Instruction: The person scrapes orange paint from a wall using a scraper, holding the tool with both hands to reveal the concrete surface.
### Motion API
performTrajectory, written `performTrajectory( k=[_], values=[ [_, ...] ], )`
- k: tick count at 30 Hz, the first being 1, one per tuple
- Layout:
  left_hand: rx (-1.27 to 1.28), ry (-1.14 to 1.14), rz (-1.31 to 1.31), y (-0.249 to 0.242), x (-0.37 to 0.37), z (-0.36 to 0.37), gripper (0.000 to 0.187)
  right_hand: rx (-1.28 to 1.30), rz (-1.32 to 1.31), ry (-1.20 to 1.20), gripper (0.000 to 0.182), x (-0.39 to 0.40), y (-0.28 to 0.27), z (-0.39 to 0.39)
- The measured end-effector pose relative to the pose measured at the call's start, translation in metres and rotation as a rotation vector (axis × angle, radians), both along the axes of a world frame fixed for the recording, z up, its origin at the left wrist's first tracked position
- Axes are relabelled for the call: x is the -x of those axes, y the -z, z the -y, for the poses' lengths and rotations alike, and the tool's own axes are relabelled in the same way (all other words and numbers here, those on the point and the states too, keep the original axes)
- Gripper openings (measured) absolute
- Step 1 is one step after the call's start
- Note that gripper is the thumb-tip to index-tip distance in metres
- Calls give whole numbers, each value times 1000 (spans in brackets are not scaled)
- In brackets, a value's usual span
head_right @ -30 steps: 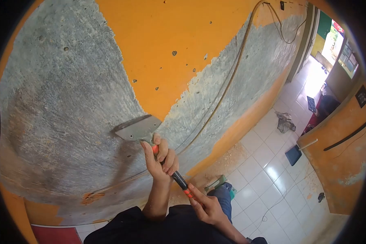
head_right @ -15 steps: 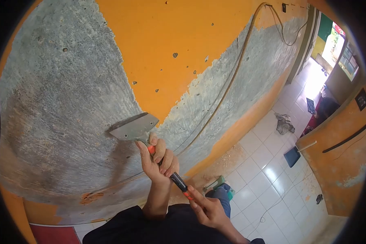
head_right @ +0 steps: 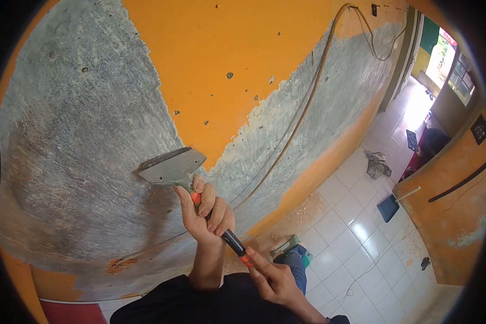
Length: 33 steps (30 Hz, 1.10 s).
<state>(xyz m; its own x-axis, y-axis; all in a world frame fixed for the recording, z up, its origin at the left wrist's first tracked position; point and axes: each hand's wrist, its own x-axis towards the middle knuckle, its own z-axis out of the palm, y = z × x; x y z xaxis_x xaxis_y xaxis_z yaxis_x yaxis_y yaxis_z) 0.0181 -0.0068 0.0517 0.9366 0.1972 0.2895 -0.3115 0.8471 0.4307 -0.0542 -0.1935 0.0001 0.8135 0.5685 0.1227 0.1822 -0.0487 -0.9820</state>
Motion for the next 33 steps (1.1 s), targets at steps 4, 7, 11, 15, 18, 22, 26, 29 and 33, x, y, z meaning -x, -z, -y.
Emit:
performTrajectory(
  k=[4,7,11,15,18,22,26,29,33],
  values=[
    [7,-6,-11,3,4,0,45,-70,28,34,48,5,-3,-3],
    [8,46,119,-12,-6,-2,44,-42,17,18,48,1,-7,-3],
    [-7,4,51,-18,-3,4,43,-41,-32,17,48,5,-19,0],
    [-5,13,-43,-14,1,4,43,-69,-55,24,49,9,-19,3],
    [-38,-35,-65,-12,2,8,42,9,-20,28,48,5,-13,6],
    [-39,-14,-39,-12,-2,3,42,-42,51,74,46,3,-7,-3],
    [-50,-62,-67,-12,-1,6,43,-74,8,76,42,7,-7,-2],
    [4,17,106,4,0,-1,44,-69,48,73,44,0,-7,-3],
    [-29,-20,93,-14,-5,1,44,-80,27,58,48,-2,-3,-5]
  ],
)
